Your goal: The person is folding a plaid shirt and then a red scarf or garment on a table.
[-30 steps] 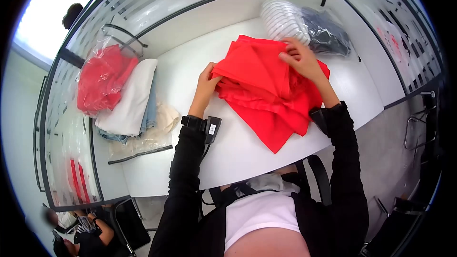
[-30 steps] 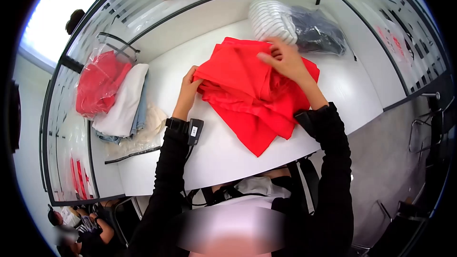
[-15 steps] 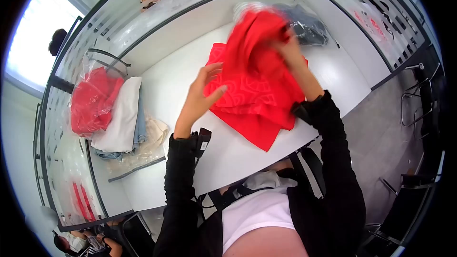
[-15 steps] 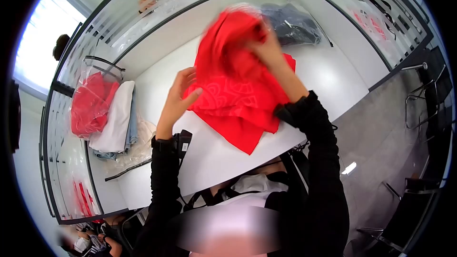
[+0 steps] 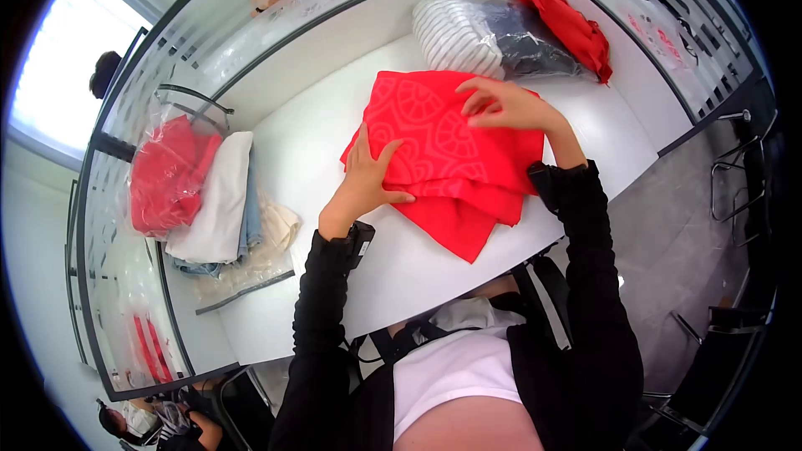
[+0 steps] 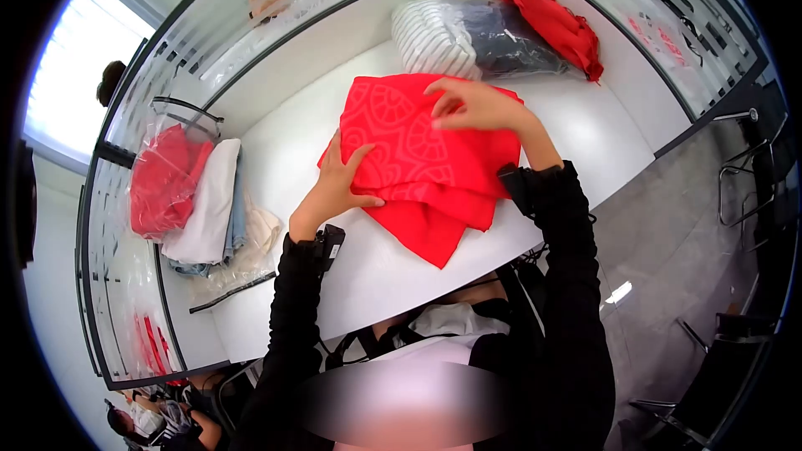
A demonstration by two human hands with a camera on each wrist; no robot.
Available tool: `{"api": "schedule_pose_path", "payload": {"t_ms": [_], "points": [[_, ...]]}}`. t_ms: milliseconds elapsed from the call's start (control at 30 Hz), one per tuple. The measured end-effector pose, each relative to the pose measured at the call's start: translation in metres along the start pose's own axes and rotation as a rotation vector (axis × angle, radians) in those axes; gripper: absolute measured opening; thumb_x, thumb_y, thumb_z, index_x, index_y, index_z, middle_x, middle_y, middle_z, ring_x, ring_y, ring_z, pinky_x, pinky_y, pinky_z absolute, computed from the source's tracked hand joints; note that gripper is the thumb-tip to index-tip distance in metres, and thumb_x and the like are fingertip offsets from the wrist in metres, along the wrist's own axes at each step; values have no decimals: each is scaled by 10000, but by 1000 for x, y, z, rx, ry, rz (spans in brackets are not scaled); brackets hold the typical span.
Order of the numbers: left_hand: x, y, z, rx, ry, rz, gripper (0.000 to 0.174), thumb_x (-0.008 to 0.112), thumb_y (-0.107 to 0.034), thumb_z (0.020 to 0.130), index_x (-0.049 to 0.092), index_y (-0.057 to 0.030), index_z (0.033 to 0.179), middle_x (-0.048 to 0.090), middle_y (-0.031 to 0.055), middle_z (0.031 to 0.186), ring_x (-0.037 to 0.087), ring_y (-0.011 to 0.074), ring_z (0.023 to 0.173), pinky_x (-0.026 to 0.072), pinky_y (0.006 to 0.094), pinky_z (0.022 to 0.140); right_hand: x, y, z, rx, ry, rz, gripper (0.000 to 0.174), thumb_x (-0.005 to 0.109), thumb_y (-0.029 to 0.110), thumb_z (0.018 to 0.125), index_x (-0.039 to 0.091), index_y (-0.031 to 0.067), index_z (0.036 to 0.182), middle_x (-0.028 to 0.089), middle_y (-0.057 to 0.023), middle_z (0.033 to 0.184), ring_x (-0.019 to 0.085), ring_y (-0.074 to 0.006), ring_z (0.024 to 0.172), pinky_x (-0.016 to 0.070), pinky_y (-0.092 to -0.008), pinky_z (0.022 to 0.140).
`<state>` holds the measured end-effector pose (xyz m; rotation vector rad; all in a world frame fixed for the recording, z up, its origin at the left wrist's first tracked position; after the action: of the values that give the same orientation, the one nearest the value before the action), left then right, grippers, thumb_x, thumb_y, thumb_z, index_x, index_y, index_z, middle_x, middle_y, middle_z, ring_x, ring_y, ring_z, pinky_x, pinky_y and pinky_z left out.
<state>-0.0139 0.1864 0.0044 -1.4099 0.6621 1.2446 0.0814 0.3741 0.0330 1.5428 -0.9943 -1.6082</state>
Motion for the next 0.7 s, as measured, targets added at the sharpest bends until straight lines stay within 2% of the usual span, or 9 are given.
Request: {"api": "schedule_pose_path", "payload": {"t_ms": [100, 200, 233, 400, 467, 533, 600, 667, 700], "points": [[-1, 6, 4, -96, 16, -156, 699, 799, -276, 589, 480, -116, 1189, 166, 275, 1386, 227, 411, 1282, 306, 451, 1011, 32, 2, 4, -141, 103, -572, 718, 717, 379, 690, 419, 74, 1268, 452, -150, 1227, 433, -273, 1141, 374, -360, 953], [-4, 3, 6, -8, -15, -85, 600, 789, -223, 601, 523, -130, 1131, 145, 219, 1414, 229, 404, 1286, 317, 433, 1020, 44, 6, -2, -38, 235, -513, 861, 769, 422, 590, 401, 87, 1293, 310, -168, 1336, 298, -316, 1241, 299, -375, 1013], [-12, -4, 5, 21, -77, -63, 438, 764, -182, 630, 558, -99, 1008, 213, 186, 1403, 292, 386, 1260, 351, 406, 994, 47, 11, -6, -58, 269, -548, 898, 777, 417, 559, 395, 97, 1306, 267, -176, 1379, 280, -331, 1261, 300, -369, 1015], [-6, -1, 8, 103, -53, -190, 169, 613, -51, 758, 514, -17, 891, 510, 165, 1179, 464, 335, 1126, 419, 376, 876, 58, 4, -4, -104, 360, -539, 775, 726, 244, 605, 411, 81, 1295, 202, -163, 1436, 326, -316, 1250, 320, -348, 1003], [-12, 10, 12, -12, -125, -366, 100, 526, -39, 829, 481, -15, 915, 597, 203, 864, 575, 369, 852, 456, 371, 701, 48, 3, -2, -129, 273, -504, 628, 650, 140, 599, 505, 44, 1202, 408, -148, 1326, 467, -310, 1126, 370, -340, 957], [-21, 21, 12, -182, -200, -211, 105, 511, -60, 828, 475, -44, 925, 572, 189, 715, 555, 395, 686, 440, 421, 636, 31, 4, -3, -77, 151, -488, 566, 627, 120, 597, 533, 27, 1148, 520, -160, 1198, 508, -306, 1069, 386, -331, 932], [-50, 30, 6, -142, -413, -324, 89, 505, -101, 851, 475, -77, 931, 517, 198, 608, 511, 388, 539, 372, 407, 462, 11, 14, -5, -23, 31, -447, 455, 619, 116, 601, 550, -12, 1031, 613, -156, 921, 576, -294, 850, 445, -315, 776], [-85, 43, -8, -224, -551, -451, 89, 530, -151, 872, 498, -69, 890, 415, 65, 488, 377, 122, 435, 286, 287, 420, -5, 31, -11, -110, -108, -343, 398, 627, 66, 605, 549, -26, 984, 618, -127, 808, 603, -225, 730, 461, -304, 681], [-93, 59, -15, -260, -571, -662, 99, 533, -162, 884, 509, -67, 869, 393, -28, 502, 302, 43, 494, 228, 233, 438, -13, 23, -11, -102, -149, -340, 368, 621, 22, 611, 553, -28, 969, 623, -108, 794, 600, -185, 711, 466, -291, 665]]}}
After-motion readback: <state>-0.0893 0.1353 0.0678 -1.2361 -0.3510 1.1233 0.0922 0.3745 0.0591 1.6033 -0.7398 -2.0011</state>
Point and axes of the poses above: each hand's wrist, its own z-axis towards the middle knuckle, its own x-axis out of the palm, y = z × x, the point moved 8 cm from there along z, towards the middle knuckle
